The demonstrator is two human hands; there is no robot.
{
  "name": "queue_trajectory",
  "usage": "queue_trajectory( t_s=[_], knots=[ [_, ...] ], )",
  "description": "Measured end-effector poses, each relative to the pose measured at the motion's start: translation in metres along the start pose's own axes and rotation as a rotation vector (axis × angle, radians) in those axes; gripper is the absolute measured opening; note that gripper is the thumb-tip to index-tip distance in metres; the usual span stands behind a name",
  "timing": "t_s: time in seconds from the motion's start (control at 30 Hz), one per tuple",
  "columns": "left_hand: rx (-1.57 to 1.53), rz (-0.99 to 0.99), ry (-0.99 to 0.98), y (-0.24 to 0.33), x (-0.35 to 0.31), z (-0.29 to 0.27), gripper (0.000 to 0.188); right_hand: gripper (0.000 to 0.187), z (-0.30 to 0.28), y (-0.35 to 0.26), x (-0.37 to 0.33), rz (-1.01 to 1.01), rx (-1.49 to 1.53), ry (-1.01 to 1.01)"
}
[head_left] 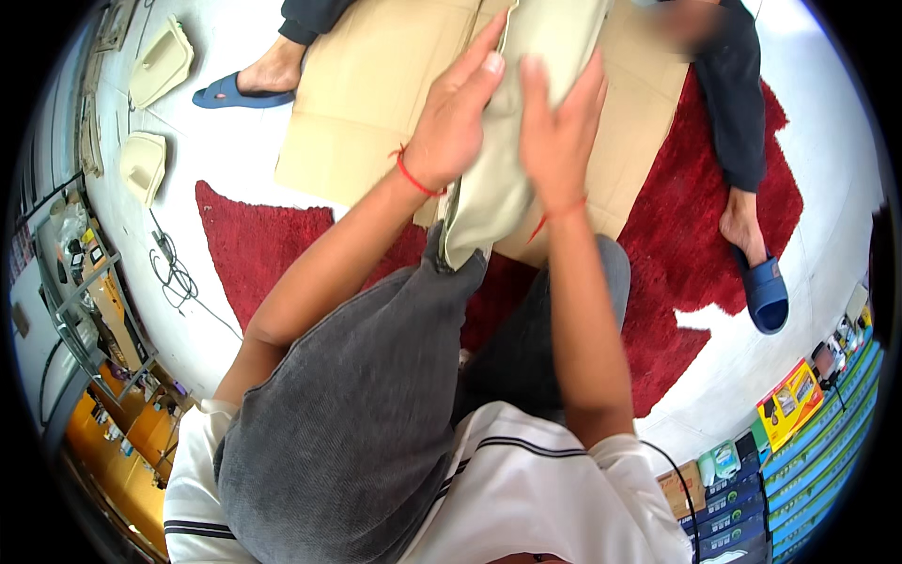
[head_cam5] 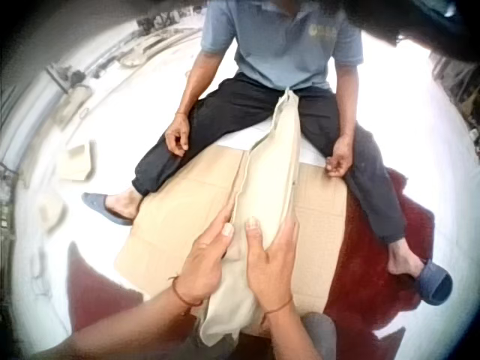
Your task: The person sits on the floor and manipulates a beige fabric cover, folding and tucking its edges around a rigid plastic frame. They repeatedly adjust the fabric to fit the contours of the frame, occasionally flipping the assembly to work on different sides.
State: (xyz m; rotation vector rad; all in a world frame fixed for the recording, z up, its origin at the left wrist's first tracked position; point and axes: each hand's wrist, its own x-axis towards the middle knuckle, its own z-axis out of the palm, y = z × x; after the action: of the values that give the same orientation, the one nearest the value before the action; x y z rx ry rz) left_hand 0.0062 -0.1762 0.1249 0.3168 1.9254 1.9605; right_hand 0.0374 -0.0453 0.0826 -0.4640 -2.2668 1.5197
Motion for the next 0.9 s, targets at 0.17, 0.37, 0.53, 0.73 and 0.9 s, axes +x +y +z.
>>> queue_trajectory(
  t_s=[0.17, 0.37, 0.53, 0.73, 0.9],
  knots=[
    [-0.130, -0.073, -0.018, -0.008, 0.005, -0.004, 0.061, 0.070, 0.000, -0.008, 0.032, -0.089, -0.057, -0.020],
    [-0.473, -0.068, -0.032, -0.011, 0.007, 0.005, 0.058, 0.090, -0.006, 0.002, -0.045, 0.079, 0.201, -0.003],
    [-0.203, -0.002, -0.059, -0.013, 0.001, -0.007, 0.060, 0.090, 0.001, -0.010, -0.045, 0.219, 0.374, 0.006],
    [-0.287, -0.137, -0.058, -0.007, 0.005, -0.001, 0.063, 0.085, -0.005, -0.027, -0.038, 0.268, 0.527, -0.005],
    [-0.233, -0.016, -0.065, -0.013, 0.003, -0.004, 0.062, 0.080, 0.000, -0.028, -0.039, 0.286, 0.432, -0.026]
  ],
)
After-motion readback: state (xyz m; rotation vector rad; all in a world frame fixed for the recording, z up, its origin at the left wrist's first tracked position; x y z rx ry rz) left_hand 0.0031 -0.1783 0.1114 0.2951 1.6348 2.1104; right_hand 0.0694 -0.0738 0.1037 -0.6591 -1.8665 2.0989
